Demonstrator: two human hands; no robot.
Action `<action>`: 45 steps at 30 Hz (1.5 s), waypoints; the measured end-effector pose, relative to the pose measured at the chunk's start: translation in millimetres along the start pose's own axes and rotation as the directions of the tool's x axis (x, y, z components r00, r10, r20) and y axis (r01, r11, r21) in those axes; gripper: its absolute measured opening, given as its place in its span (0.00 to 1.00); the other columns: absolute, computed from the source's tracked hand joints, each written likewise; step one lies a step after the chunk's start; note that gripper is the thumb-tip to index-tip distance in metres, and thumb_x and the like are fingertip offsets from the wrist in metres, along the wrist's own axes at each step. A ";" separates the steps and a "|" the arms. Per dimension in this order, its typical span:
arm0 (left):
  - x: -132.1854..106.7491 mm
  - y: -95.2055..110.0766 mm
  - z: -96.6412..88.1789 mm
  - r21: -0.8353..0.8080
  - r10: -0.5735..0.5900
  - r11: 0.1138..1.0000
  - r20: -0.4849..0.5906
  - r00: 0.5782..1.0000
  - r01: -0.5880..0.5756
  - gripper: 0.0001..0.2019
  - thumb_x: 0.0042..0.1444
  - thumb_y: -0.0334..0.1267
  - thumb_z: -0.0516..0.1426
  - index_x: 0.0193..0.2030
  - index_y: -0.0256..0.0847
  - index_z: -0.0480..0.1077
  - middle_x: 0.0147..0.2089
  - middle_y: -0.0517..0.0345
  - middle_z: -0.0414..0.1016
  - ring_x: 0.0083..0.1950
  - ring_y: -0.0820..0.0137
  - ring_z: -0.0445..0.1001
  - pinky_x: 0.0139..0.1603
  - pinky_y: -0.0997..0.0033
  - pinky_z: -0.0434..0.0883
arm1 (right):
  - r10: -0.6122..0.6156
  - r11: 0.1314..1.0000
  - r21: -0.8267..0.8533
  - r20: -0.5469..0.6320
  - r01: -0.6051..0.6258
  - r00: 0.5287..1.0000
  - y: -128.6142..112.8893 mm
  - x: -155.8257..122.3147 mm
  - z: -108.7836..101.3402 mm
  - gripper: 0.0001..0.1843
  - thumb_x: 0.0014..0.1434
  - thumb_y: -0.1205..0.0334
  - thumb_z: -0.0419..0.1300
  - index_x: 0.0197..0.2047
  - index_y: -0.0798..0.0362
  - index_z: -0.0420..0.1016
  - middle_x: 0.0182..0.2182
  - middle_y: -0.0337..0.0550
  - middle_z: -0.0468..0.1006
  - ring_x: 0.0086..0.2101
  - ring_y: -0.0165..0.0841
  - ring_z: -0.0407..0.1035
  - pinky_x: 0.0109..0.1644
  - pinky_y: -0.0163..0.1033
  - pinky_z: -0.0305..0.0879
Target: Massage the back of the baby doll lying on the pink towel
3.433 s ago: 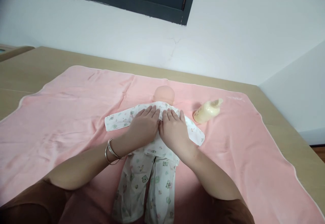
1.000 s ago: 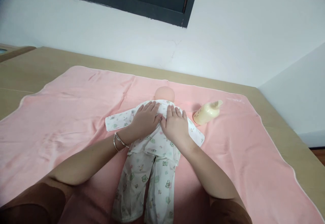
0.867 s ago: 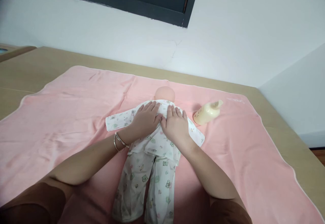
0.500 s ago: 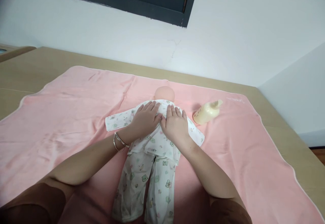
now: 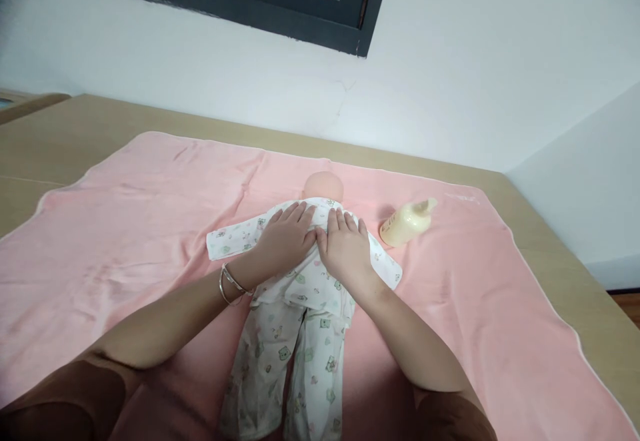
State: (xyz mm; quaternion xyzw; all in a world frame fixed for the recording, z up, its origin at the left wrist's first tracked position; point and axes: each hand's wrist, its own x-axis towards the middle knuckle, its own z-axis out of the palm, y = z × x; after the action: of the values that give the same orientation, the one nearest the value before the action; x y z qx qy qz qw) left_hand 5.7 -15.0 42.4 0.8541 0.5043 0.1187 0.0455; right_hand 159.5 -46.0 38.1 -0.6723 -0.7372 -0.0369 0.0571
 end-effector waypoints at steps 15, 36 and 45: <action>-11.0 -1.5 -26.3 -0.002 0.076 0.997 0.087 0.993 -0.076 0.27 0.71 0.43 0.49 0.71 0.30 0.63 0.73 0.39 0.65 0.74 0.52 0.64 0.71 0.47 0.64 | -0.021 0.999 0.050 0.124 0.015 0.992 -0.6 -2.9 -20.0 0.32 0.75 0.54 0.40 0.75 0.63 0.55 0.72 0.58 0.61 0.71 0.50 0.55 0.73 0.60 0.50; -23.9 18.3 -13.7 0.041 0.078 0.996 0.098 0.992 -0.083 0.30 0.67 0.33 0.47 0.75 0.31 0.59 0.76 0.40 0.59 0.77 0.43 0.56 0.76 0.31 0.49 | -0.109 0.994 0.008 0.167 0.109 0.980 -11.0 -8.0 -31.5 0.31 0.73 0.60 0.43 0.73 0.68 0.58 0.70 0.66 0.64 0.69 0.54 0.59 0.73 0.59 0.49; 4.8 -10.8 -3.7 -0.115 -0.041 0.992 0.063 0.997 0.048 0.30 0.72 0.49 0.45 0.75 0.37 0.58 0.77 0.43 0.58 0.77 0.43 0.55 0.74 0.25 0.49 | 0.046 0.997 0.063 0.042 -0.049 0.998 4.3 13.3 -11.6 0.30 0.74 0.54 0.44 0.70 0.64 0.64 0.66 0.61 0.71 0.67 0.47 0.62 0.72 0.53 0.53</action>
State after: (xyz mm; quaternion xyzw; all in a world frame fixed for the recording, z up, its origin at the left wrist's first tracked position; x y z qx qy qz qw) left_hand -2.2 -5.7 44.5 0.8418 0.5137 0.1209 0.1134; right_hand 163.0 -33.9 51.2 -0.6879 -0.7229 0.0020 0.0646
